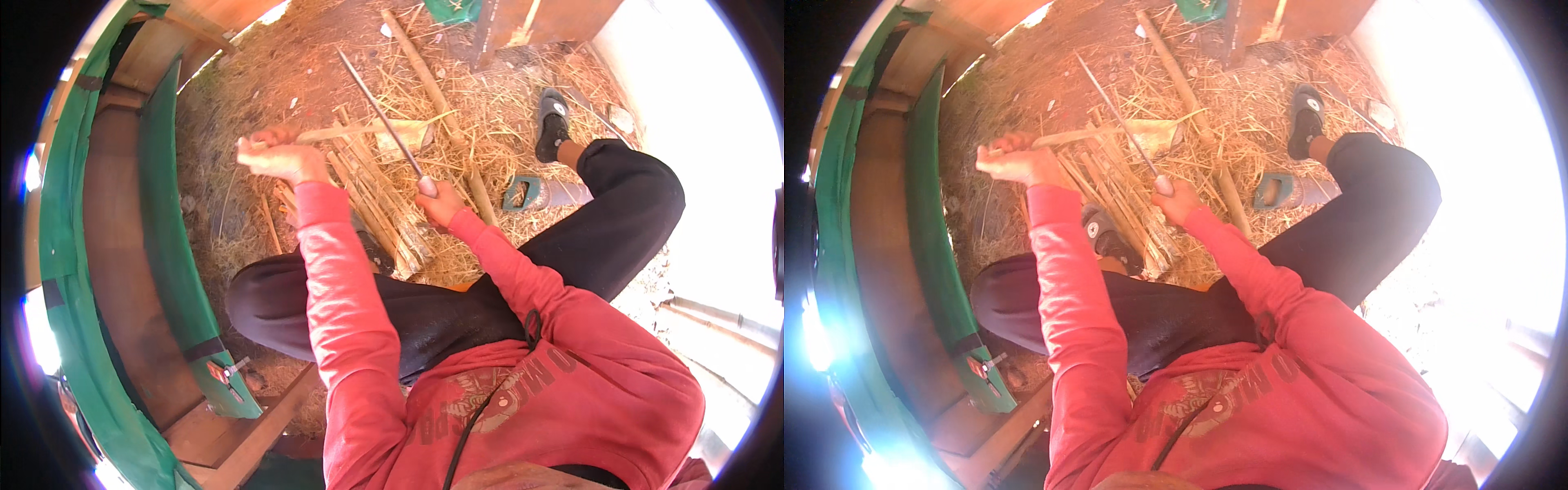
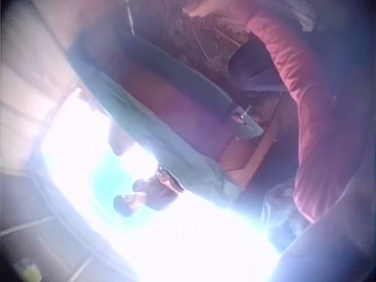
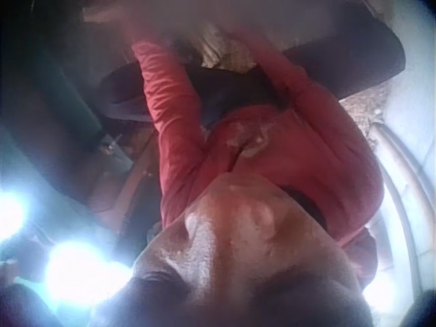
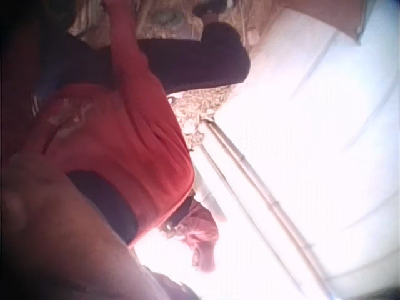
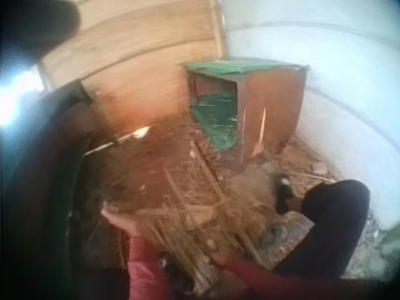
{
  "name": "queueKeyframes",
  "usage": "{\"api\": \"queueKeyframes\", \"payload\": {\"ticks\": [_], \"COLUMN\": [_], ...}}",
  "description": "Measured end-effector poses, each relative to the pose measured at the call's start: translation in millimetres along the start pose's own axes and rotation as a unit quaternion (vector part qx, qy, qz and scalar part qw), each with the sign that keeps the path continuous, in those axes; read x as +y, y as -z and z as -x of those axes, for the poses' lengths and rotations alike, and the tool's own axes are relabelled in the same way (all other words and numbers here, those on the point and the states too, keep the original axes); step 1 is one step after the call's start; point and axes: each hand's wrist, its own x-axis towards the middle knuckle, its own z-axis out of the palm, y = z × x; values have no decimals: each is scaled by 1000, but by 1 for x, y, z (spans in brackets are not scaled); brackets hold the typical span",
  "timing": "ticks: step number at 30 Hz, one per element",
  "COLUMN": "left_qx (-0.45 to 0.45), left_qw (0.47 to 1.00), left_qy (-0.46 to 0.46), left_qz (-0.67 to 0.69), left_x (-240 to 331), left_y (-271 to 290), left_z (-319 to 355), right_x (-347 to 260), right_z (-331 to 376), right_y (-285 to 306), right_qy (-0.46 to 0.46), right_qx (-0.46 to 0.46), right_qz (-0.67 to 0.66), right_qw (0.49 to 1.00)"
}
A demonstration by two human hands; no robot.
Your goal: The person sits on the ground and uses a knife to shave thin strips from a wooden stick. They hold the stick with one hand and scrape the blade along its length to remove the outer layer, creating a pile of wood shavings.
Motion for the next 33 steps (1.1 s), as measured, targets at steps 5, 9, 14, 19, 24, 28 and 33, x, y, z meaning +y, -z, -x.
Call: {"api": "queueKeyframes", "payload": {"ticks": [5, 9, 14, 19, 24, 28, 33], "left_qx": [-1, 0, 17, -16, -52, -60, 20], "left_qw": [1000, 1000, 999, 999, 997, 997, 999], "left_qy": [10, 3, -9, -10, -19, -12, -33], "left_qz": [14, -17, -29, -40, -45, -49, -26], "left_x": [-23, -11, -12, -6, -2, -6, -8], "left_y": [5, 1, 2, 2, -15, -11, 8], "left_z": [-6, -4, -13, -9, 9, -11, -25], "right_x": [33, 49, 25, -42, 35, 74, -4], "right_z": [-4, -22, -23, 11, -14, -36, 0], "right_y": [-9, 0, 19, 9, 9, 22, 7], "right_qy": [113, -31, 51, 175, -83, -183, 3], "right_qx": [120, 148, 159, 149, 98, 51, 107], "right_qz": [146, 44, 31, 60, 136, 125, 60], "right_qw": [975, 987, 985, 971, 982, 974, 992]}}
